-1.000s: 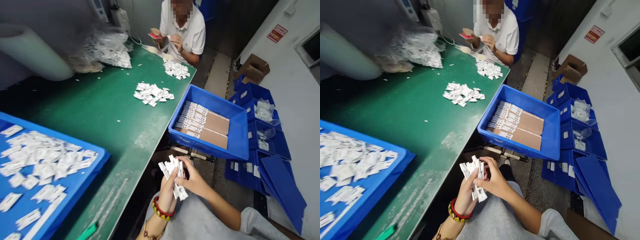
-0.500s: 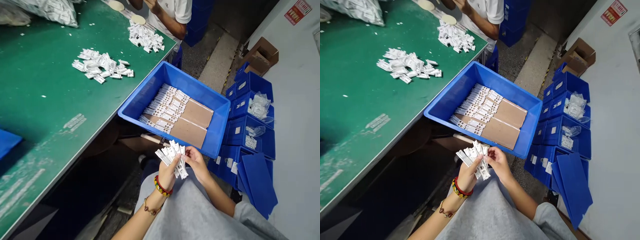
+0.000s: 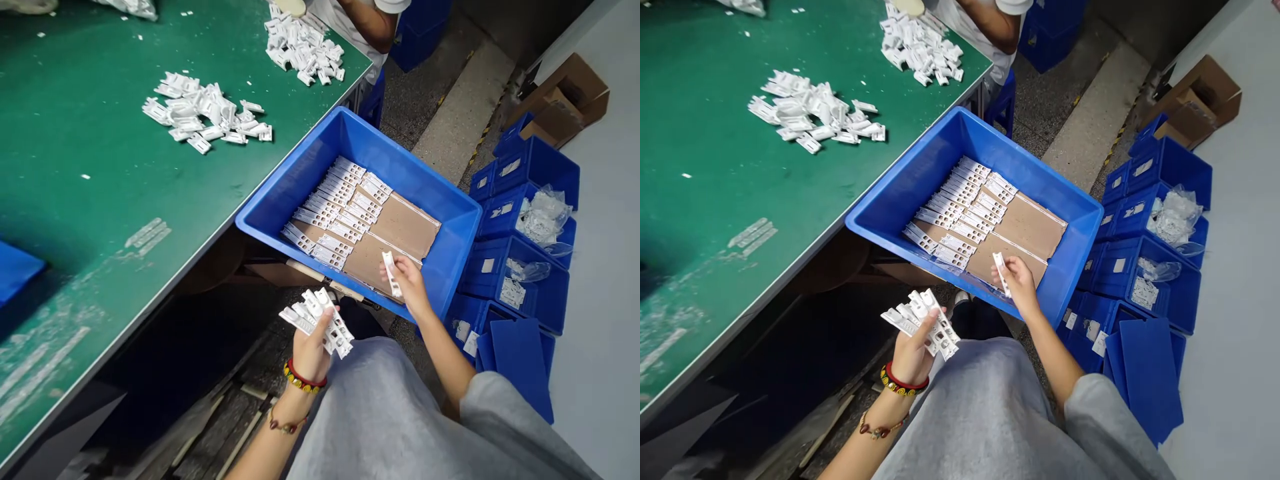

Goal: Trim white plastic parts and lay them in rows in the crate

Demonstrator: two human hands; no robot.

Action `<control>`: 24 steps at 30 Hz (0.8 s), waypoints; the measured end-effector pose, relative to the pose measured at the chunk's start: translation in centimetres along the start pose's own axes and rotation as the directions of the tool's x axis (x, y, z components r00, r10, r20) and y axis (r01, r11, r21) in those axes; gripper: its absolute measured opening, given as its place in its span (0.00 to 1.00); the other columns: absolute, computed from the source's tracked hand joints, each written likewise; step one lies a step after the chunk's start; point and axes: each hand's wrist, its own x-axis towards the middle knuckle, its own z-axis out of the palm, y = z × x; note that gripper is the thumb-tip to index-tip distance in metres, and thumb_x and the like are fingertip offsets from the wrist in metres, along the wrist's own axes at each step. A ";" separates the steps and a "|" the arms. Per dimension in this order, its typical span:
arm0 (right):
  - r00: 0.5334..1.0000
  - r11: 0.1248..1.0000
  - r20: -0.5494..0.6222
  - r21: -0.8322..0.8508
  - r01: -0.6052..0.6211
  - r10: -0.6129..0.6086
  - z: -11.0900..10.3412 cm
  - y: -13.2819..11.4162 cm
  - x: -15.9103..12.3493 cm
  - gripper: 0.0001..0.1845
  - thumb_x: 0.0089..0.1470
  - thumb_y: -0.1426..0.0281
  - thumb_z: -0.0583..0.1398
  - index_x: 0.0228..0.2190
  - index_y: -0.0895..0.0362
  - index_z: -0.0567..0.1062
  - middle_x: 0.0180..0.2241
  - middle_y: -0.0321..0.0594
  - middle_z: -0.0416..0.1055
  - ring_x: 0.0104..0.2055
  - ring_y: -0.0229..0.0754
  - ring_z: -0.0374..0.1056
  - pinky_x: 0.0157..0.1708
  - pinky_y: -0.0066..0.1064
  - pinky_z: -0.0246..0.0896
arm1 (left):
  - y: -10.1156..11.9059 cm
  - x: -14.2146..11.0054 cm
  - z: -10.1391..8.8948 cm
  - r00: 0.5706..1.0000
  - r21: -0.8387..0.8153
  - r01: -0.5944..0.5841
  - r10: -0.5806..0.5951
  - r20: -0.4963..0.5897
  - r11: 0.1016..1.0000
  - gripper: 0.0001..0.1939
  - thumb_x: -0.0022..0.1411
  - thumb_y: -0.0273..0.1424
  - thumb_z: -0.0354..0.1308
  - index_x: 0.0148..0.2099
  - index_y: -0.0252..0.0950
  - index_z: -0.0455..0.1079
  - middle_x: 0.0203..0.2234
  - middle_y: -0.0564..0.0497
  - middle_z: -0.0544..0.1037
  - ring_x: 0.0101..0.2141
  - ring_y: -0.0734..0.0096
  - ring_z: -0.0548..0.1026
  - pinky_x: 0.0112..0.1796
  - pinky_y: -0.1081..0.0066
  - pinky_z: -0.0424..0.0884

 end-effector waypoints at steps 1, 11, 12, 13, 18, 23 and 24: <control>0.999 0.987 0.049 -0.161 0.001 0.007 -0.2 1.1 2.3 0.13 0.56 0.58 0.59 0.37 0.54 0.70 0.36 0.39 0.76 0.36 0.39 0.73 0.37 0.31 0.69 | 0.3 0.2 -0.3 1.000 -0.005 0.004 -0.004 -0.018 1.000 0.32 0.28 0.39 0.78 0.37 0.32 0.75 0.25 0.51 0.80 0.26 0.70 0.75 0.27 0.72 0.71; 0.953 0.662 0.236 -0.748 0.052 0.192 2.6 13.3 10.7 0.04 0.47 0.77 0.62 0.25 0.57 0.75 0.25 0.35 0.74 0.27 0.36 0.68 0.30 0.25 0.60 | 1.0 1.2 -1.3 0.982 -0.031 0.117 -0.121 -0.142 0.993 0.34 0.24 0.37 0.79 0.37 0.32 0.74 0.25 0.52 0.80 0.22 0.74 0.73 0.22 0.74 0.71; 0.951 0.633 0.247 -0.770 0.077 0.185 2.5 13.5 10.5 0.04 0.48 0.77 0.62 0.26 0.57 0.75 0.26 0.35 0.75 0.28 0.36 0.69 0.30 0.25 0.60 | 1.0 1.3 -1.3 0.982 -0.032 0.121 -0.125 -0.142 0.992 0.34 0.24 0.37 0.79 0.38 0.32 0.74 0.25 0.52 0.80 0.22 0.73 0.73 0.22 0.74 0.71; 0.950 0.604 0.259 -0.790 0.104 0.175 2.3 13.6 10.2 0.03 0.50 0.76 0.61 0.27 0.56 0.75 0.27 0.35 0.75 0.29 0.37 0.69 0.31 0.25 0.60 | 1.0 1.4 -1.2 0.982 -0.033 0.125 -0.128 -0.142 0.992 0.34 0.24 0.37 0.79 0.37 0.32 0.74 0.25 0.52 0.80 0.22 0.73 0.73 0.22 0.74 0.71; 0.931 0.455 0.349 -0.849 0.268 0.104 2.2 12.9 9.3 0.06 0.54 0.77 0.57 0.35 0.58 0.73 0.38 0.44 0.74 0.41 0.43 0.68 0.42 0.31 0.61 | 0.7 1.8 -0.9 0.980 -0.048 0.126 -0.132 -0.150 0.991 0.33 0.24 0.36 0.79 0.38 0.32 0.74 0.25 0.52 0.80 0.23 0.73 0.74 0.23 0.74 0.72; 0.861 0.383 0.497 -0.821 0.424 0.113 2.4 12.8 9.0 0.06 0.56 0.76 0.58 0.37 0.57 0.71 0.41 0.44 0.71 0.45 0.45 0.65 0.45 0.31 0.59 | 0.4 1.5 -0.3 0.981 -0.034 0.141 -0.144 -0.133 0.989 0.33 0.25 0.38 0.78 0.37 0.32 0.73 0.24 0.52 0.80 0.21 0.74 0.73 0.21 0.75 0.70; 0.849 0.380 0.516 -0.812 0.442 0.116 2.3 12.9 8.9 0.06 0.56 0.76 0.59 0.37 0.56 0.71 0.41 0.43 0.71 0.45 0.44 0.65 0.45 0.31 0.58 | 0.4 1.5 -0.3 0.981 -0.030 0.143 -0.145 -0.129 0.989 0.33 0.26 0.38 0.78 0.37 0.32 0.73 0.24 0.52 0.79 0.20 0.75 0.72 0.21 0.75 0.70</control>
